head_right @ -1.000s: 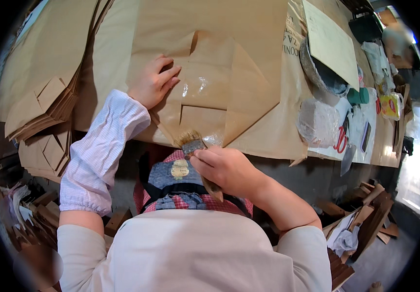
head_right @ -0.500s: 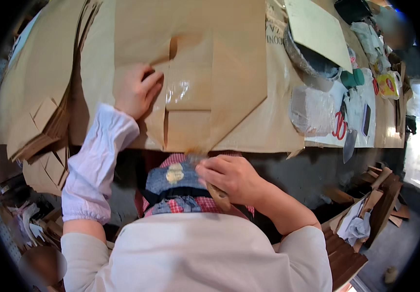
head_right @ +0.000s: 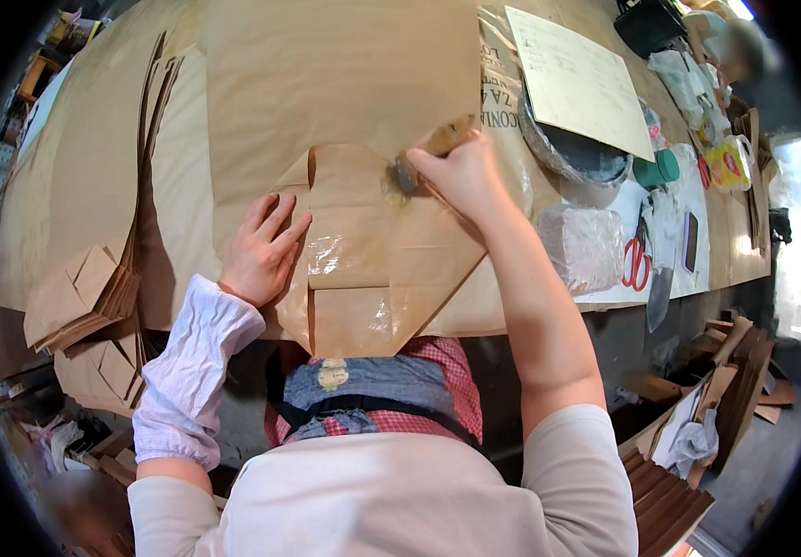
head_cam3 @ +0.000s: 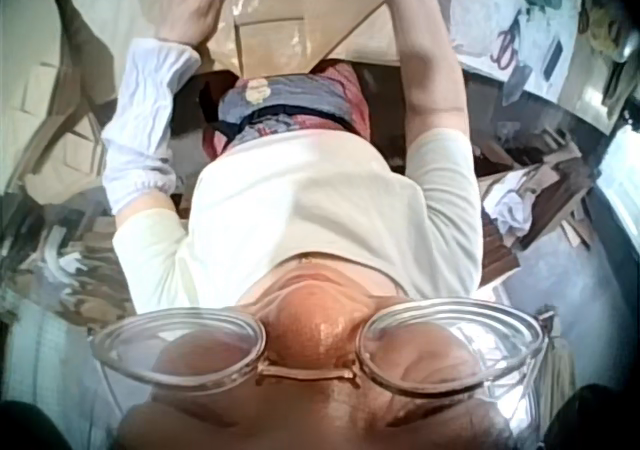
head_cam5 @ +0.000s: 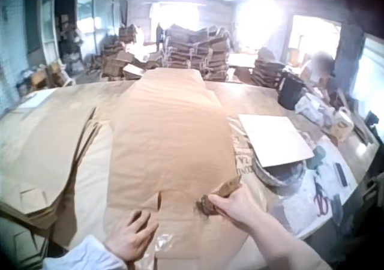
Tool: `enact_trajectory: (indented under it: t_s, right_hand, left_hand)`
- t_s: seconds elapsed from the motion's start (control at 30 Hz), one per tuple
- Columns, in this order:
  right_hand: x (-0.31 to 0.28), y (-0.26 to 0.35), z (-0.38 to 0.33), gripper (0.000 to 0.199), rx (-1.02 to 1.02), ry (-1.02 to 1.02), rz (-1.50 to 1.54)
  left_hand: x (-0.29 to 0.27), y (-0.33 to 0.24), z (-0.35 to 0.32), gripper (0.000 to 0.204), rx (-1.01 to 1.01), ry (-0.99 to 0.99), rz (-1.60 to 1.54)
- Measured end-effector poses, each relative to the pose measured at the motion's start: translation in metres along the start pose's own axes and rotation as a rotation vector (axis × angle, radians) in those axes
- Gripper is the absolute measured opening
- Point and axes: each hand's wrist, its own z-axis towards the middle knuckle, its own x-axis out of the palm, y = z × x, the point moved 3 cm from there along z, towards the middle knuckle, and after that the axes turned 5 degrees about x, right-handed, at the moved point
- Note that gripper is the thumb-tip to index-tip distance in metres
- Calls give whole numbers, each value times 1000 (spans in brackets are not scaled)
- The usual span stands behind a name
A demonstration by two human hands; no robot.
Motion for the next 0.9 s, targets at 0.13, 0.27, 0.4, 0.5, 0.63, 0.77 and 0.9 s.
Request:
enact_trajectory:
  t_s: [0.13, 0.27, 0.4, 0.5, 0.63, 0.77, 0.9]
  right_hand:
    - [15, 20, 3, 10, -59, -17, 225]
    - [57, 29, -28, 12, -82, 3, 359]
    - [109, 27, -16, 9, -110, 78, 243]
    - [111, 43, -2, 14, 29, 193, 215]
    - [78, 43, -17, 15, -348, -177, -52]
    - [-8, 46, -91, 22, -479, -121, -120]
    - [-106, 4, -119, 32, -623, -488, -688]
  left_hand:
    - [-1, 4, -7, 36, -17, -25, -35]
    - [7, 11, -16, 38, -160, -106, -194]
    - [3, 10, -10, 33, -142, -91, -219]
    - [-3, 11, -13, 31, -131, -106, -208]
    - [0, 12, -10, 30, -123, -89, -193]
    - [9, 8, -10, 30, -178, -79, -198]
    - [13, 6, -14, 31, -166, -124, -180]
